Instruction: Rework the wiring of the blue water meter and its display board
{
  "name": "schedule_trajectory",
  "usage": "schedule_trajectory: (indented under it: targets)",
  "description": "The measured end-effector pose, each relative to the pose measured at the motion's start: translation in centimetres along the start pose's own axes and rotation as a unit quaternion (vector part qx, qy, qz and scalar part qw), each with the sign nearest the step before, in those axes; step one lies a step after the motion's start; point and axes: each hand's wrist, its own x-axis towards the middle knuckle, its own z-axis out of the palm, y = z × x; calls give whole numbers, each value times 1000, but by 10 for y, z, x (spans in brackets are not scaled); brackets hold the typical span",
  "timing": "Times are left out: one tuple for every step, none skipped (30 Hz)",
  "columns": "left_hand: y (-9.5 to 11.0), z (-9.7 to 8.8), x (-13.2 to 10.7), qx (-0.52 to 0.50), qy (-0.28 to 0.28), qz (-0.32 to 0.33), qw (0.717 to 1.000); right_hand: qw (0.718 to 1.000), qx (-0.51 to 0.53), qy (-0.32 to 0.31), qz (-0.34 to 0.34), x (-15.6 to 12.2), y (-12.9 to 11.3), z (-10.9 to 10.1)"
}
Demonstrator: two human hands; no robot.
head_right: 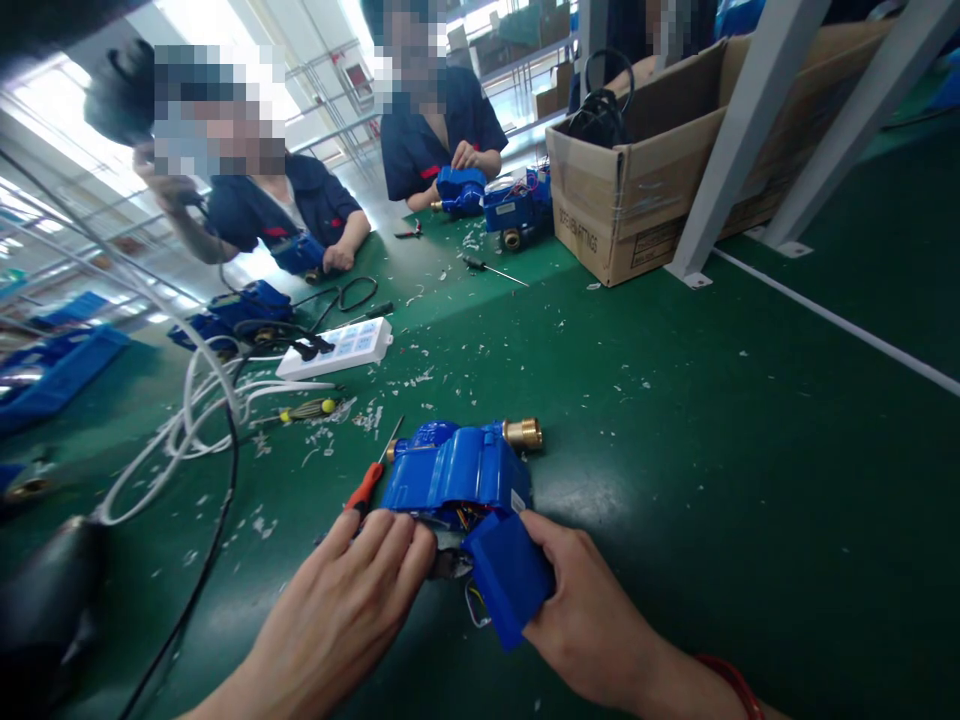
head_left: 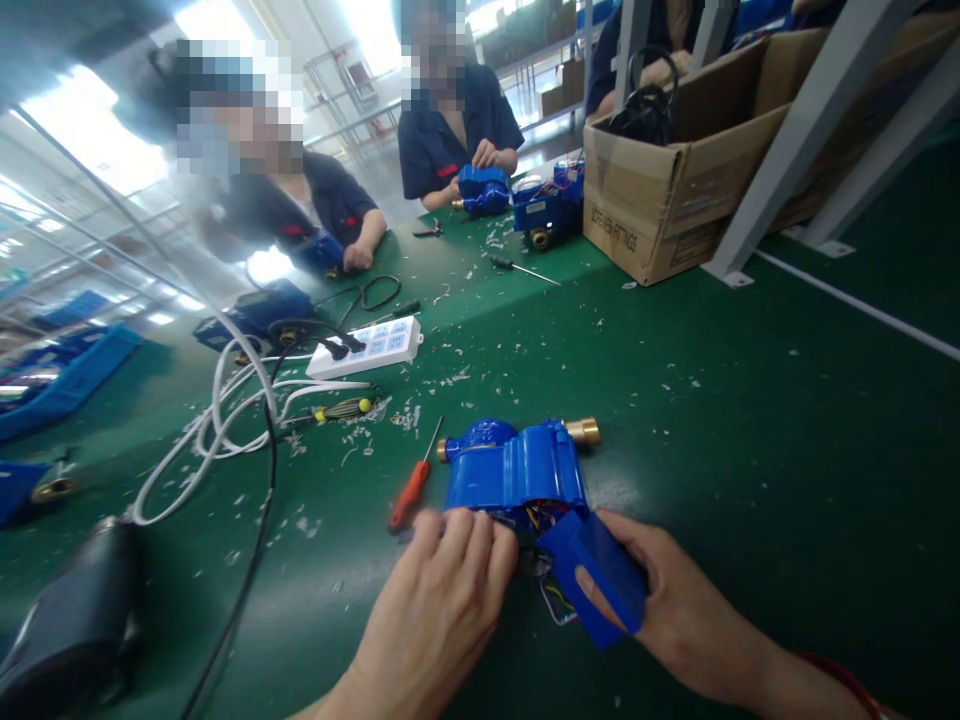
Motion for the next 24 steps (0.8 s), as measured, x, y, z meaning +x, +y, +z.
schedule_trajectory:
  targets:
    - [0, 0, 0, 1, 2, 0, 1000, 1000, -5, 1, -1, 0, 0, 0]
    - [0, 1, 0, 2, 3, -1, 1000, 1000, -13, 7, -2, 0, 0, 0]
    - [1, 1, -1, 2, 5, -1, 1000, 1000, -19, 13, -1, 0, 1, 0]
    - [1, 2, -1, 2, 6, -2, 1000, 1000, -21, 18, -1, 0, 1, 0]
    - [1, 2, -2, 0, 8, -2, 1000, 1000, -19, 20, -1, 0, 1, 0]
    - [2, 3, -3, 0, 11, -1, 1000, 1000, -15, 17, 2, -1, 2, 0]
    - [2, 3, -3, 0, 14, 1, 1000, 1000, -11, 13, 3, -1, 2, 0]
    - [2, 3, -4, 1, 14, 3, 1000, 1000, -10, 10, 3, -1, 2, -1]
    - [2, 3, -4, 2, 14, 3, 1000, 1000, -11, 10, 3, -1, 2, -1]
    - [2, 4, -4, 4, 15, 4, 1000, 1000, -14, 11, 4, -2, 2, -1]
    - [2, 4, -4, 7, 15, 5, 1000, 1000, -16, 13, 5, -2, 3, -1]
    - [2, 4, -4, 11, 16, 4, 1000, 1000, -17, 15, 5, -2, 3, 0]
    - [2, 5, -4, 14, 18, 3, 1000, 1000, -15, 15, 6, -2, 4, 0]
    - [2, 5, -4, 18, 23, 1, 1000, 1000, -13, 13, 9, -1, 4, 0]
    - [2, 6, -4, 21, 27, -1, 999, 1000, -10, 12, 10, -1, 4, 1]
    - [2, 7, -4, 23, 31, -3, 999, 1000, -8, 15, 10, -1, 4, 1]
    - [2, 8, -4, 24, 33, -4, 999, 1000, -8, 18, 10, 0, 4, 1]
    - [3, 9, -4, 26, 40, -6, 999, 1000, -8, 23, 9, 0, 4, 1]
    - [3, 11, -4, 27, 47, -8, 998, 1000, -8, 25, 7, 0, 4, 2]
    - [4, 13, -5, 29, 57, -12, 998, 1000, -8, 26, 6, 0, 4, 2]
    - [4, 14, -6, 31, 66, -15, 997, 1000, -7, 27, 7, 0, 3, 2]
    - [5, 16, -7, 34, 75, -19, 996, 1000, -4, 26, 9, 0, 3, 2]
    - [6, 18, -8, 39, 82, -22, 996, 1000, -1, 27, 12, 0, 2, 2]
    - [6, 19, -9, 44, 89, -25, 995, 999, 2, 30, 14, 0, 2, 3]
